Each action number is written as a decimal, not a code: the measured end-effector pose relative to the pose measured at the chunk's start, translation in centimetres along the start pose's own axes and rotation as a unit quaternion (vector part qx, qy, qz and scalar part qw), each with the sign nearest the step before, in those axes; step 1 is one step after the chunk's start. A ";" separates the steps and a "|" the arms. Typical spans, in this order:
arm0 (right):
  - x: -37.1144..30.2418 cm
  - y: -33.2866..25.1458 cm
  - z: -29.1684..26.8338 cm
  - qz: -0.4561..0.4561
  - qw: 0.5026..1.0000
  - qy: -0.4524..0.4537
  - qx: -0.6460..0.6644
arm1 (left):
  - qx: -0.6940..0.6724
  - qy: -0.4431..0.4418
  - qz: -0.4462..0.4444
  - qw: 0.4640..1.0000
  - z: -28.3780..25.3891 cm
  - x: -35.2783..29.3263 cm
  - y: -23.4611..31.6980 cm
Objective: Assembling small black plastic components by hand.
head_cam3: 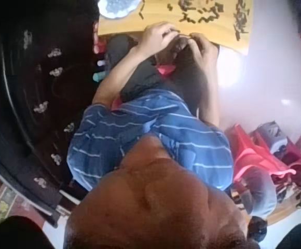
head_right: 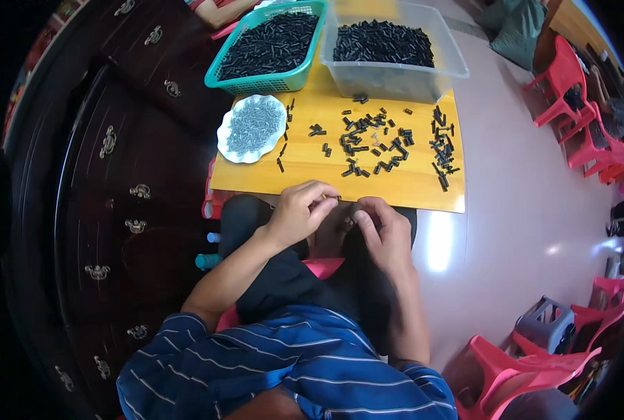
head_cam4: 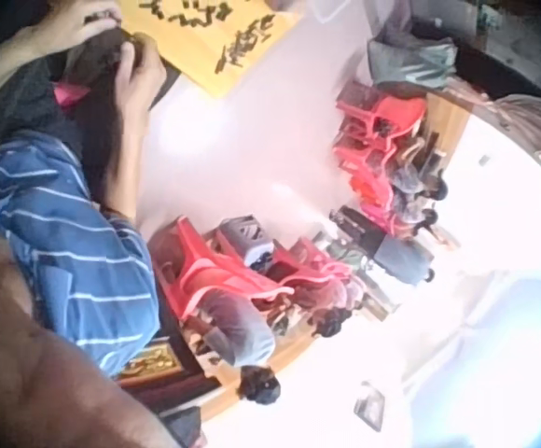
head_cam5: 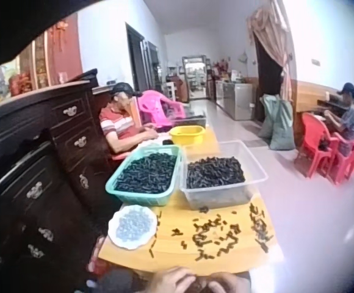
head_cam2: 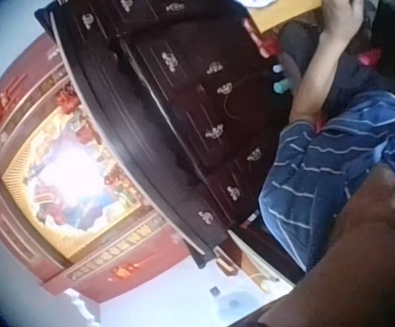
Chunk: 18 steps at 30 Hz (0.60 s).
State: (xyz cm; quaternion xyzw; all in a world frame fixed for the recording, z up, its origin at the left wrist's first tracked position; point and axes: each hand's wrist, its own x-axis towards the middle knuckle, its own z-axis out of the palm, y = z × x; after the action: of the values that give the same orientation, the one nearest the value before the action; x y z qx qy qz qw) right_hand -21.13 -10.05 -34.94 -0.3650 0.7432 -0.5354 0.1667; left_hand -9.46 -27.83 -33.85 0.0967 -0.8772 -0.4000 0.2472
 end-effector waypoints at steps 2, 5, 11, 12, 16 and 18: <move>-0.1 1.3 0.5 0.002 0.999 -0.013 0.043 | -0.025 0.021 0.004 0.999 0.5 -0.5 1.0; -0.2 1.0 1.0 0.049 0.957 -0.034 0.283 | -0.081 0.026 0.002 0.996 1.8 -0.7 2.4; 0.3 1.7 0.3 0.044 0.939 -0.012 0.341 | -0.042 0.048 0.055 0.996 3.5 -0.3 3.0; 0.6 2.1 0.1 0.035 0.927 -0.006 0.373 | -0.087 0.052 0.024 0.995 3.5 -0.1 3.2; 0.8 2.1 0.1 0.033 0.910 0.050 0.410 | -0.020 0.097 -0.011 0.995 2.6 2.3 -0.6; 0.6 1.8 -0.3 0.063 0.922 0.056 0.377 | 0.050 0.084 -0.018 0.995 2.1 3.8 -2.1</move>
State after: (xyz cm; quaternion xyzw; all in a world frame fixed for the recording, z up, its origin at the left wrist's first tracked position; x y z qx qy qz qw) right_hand -22.36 -10.06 -36.37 -0.1965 0.5158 -0.7841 0.2838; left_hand -13.85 -29.25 -35.19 0.1579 -0.8704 -0.3502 0.3079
